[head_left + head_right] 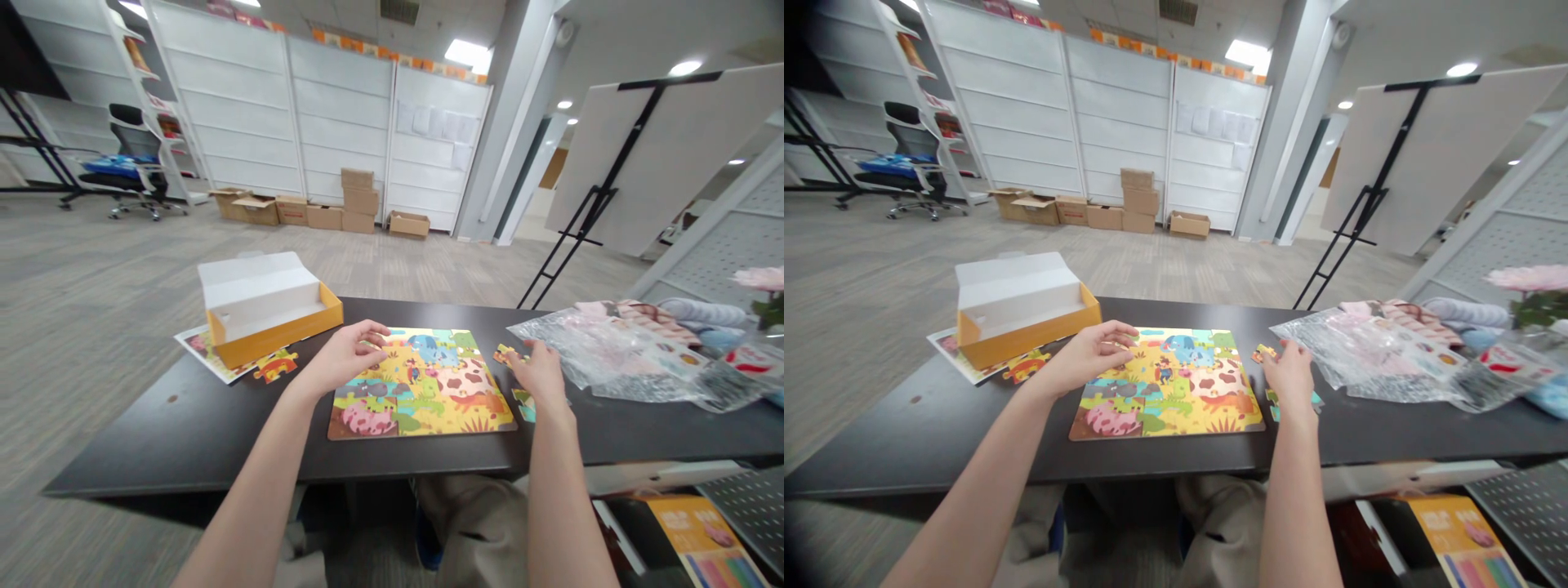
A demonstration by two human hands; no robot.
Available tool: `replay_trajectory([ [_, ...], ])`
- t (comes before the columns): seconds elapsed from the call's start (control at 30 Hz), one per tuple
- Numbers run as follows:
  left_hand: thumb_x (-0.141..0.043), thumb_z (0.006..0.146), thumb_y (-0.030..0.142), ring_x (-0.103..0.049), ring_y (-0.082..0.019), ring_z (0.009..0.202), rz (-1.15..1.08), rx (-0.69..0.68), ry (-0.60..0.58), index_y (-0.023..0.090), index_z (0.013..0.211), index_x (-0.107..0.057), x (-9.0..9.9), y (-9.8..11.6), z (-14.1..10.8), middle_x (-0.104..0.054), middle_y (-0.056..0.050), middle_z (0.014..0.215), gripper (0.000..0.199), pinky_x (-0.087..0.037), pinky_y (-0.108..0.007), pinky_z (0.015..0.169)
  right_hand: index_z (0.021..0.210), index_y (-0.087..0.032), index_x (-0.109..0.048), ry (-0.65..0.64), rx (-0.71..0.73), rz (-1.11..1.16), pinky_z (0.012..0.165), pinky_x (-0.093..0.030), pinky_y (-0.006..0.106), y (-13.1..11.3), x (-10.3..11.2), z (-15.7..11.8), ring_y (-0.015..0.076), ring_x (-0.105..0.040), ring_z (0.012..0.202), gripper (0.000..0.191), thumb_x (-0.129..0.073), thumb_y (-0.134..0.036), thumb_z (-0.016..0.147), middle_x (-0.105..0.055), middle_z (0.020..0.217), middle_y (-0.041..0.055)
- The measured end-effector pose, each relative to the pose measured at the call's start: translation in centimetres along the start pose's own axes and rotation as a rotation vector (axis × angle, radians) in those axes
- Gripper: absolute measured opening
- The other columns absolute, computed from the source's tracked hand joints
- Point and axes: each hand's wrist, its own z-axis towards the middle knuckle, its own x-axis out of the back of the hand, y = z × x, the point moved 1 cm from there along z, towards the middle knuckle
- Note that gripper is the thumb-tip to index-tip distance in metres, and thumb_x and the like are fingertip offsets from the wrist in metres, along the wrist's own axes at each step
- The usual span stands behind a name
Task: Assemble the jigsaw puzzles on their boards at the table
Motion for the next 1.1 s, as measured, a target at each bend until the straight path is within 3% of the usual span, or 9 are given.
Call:
replay_trajectory([
  [0.1, -0.072, 0.078, 0.031, -0.070, -0.018, 0.082, -0.008, -0.027, -0.008, 0.017, 0.107, -0.064, -0.8, 0.0, 0.1, -0.068, -0.007, 0.097, 0.034, -0.061, -0.032, 0.070, 0.115, -0.016, -0.065, -0.095, 0.129, 0.261, 0.089, -0.051, 0.045, -2.4, 0.3, -0.7, 0.0278, -0.068, 0.094, 0.038, -0.060, -0.039, 0.084, -0.070, 0.111, 0.0161],
  [0.2, -0.070, 0.079, 0.028, -0.069, -0.018, 0.086, -0.012, -0.071, -0.009, 0.017, 0.102, -0.065, -1.7, 0.1, 0.2, -0.069, -0.007, 0.101, 0.026, -0.062, -0.033, 0.075, 0.105, -0.021, -0.067, -0.458, 0.308, 0.611, 0.078, -0.057, 0.036, -5.9, 0.0, -2.5, 0.0233, -0.068, 0.091, 0.033, -0.064, -0.048, 0.085, -0.073, 0.102, 0.0092],
  [0.27, -0.069, 0.080, 0.027, -0.069, -0.017, 0.085, -0.029, -0.091, -0.013, 0.018, 0.101, -0.066, -2.4, 0.3, 0.3, -0.069, -0.007, 0.102, 0.024, -0.062, -0.033, 0.078, 0.106, -0.023, -0.067, -0.684, 0.359, 0.697, 0.066, -0.057, 0.030, -8.1, -0.2, -4.0, 0.0212, -0.069, 0.086, 0.035, -0.067, -0.050, 0.084, -0.073, 0.099, 0.0066],
  [0.33, -0.069, 0.080, 0.026, -0.069, -0.016, 0.082, -0.049, -0.095, -0.024, 0.018, 0.102, -0.066, -3.1, 0.4, 0.5, -0.068, -0.006, 0.101, 0.024, -0.062, -0.032, 0.076, 0.109, -0.023, -0.066, -0.777, 0.362, 0.752, 0.056, -0.054, 0.025, -9.7, -0.2, -5.2, 0.0188, -0.068, 0.080, 0.038, -0.069, -0.051, 0.083, -0.072, 0.100, 0.0060],
  [0.47, -0.070, 0.080, 0.026, -0.071, -0.017, 0.078, -0.092, -0.060, -0.059, 0.018, 0.104, -0.065, -4.4, 0.5, 0.8, -0.065, -0.006, 0.101, 0.026, -0.061, -0.030, 0.066, 0.110, -0.022, -0.063, -0.834, 0.368, 0.795, 0.046, -0.047, 0.021, -11.1, -0.1, -6.2, 0.0143, -0.063, 0.064, 0.038, -0.072, -0.048, 0.083, -0.069, 0.083, 0.0023],
  [0.6, -0.065, 0.081, 0.023, -0.073, -0.018, 0.080, -0.094, -0.051, -0.067, 0.019, 0.104, -0.064, -4.5, 0.5, 0.9, -0.067, -0.007, 0.100, 0.024, -0.061, -0.031, 0.067, 0.100, -0.022, -0.063, -0.819, 0.357, 0.819, 0.049, -0.050, 0.023, -10.3, -0.4, -5.7, 0.0134, -0.060, 0.061, 0.032, -0.071, -0.047, 0.083, -0.066, 0.077, 0.0003],
  [0.77, -0.063, 0.081, 0.029, -0.072, -0.019, 0.082, 0.123, -0.109, 0.083, 0.018, 0.100, -0.066, -1.2, -0.4, 0.4, -0.073, -0.008, 0.099, 0.022, -0.061, -0.034, 0.076, 0.095, -0.019, -0.065, -0.699, 0.345, 0.745, 0.050, -0.049, 0.023, -8.3, -0.9, -4.3, 0.0130, -0.058, 0.059, 0.033, -0.072, -0.048, 0.081, -0.063, 0.071, -0.0011],
  [0.87, -0.062, 0.082, 0.037, -0.072, -0.022, 0.084, 0.278, -0.054, 0.173, 0.018, 0.097, -0.067, 1.5, -1.3, -0.5, -0.076, -0.008, 0.096, 0.025, -0.060, -0.038, 0.079, 0.090, -0.020, -0.065, -0.653, 0.247, 0.691, 0.049, -0.049, 0.024, -6.9, -0.9, -3.6, 0.0145, -0.060, 0.060, 0.033, -0.075, -0.048, 0.075, -0.064, 0.070, -0.0002],
  [1.1, -0.057, 0.082, 0.045, -0.073, -0.024, 0.087, 0.488, 0.038, 0.285, 0.019, 0.096, -0.068, 5.5, -3.8, -2.7, -0.077, -0.008, 0.096, 0.031, -0.059, -0.037, 0.084, 0.086, -0.019, -0.063, -0.812, 0.078, 0.671, 0.045, -0.048, 0.023, -6.0, -0.4, -3.4, 0.0123, -0.057, 0.052, 0.032, -0.079, -0.040, 0.068, -0.064, 0.065, -0.0015],
])
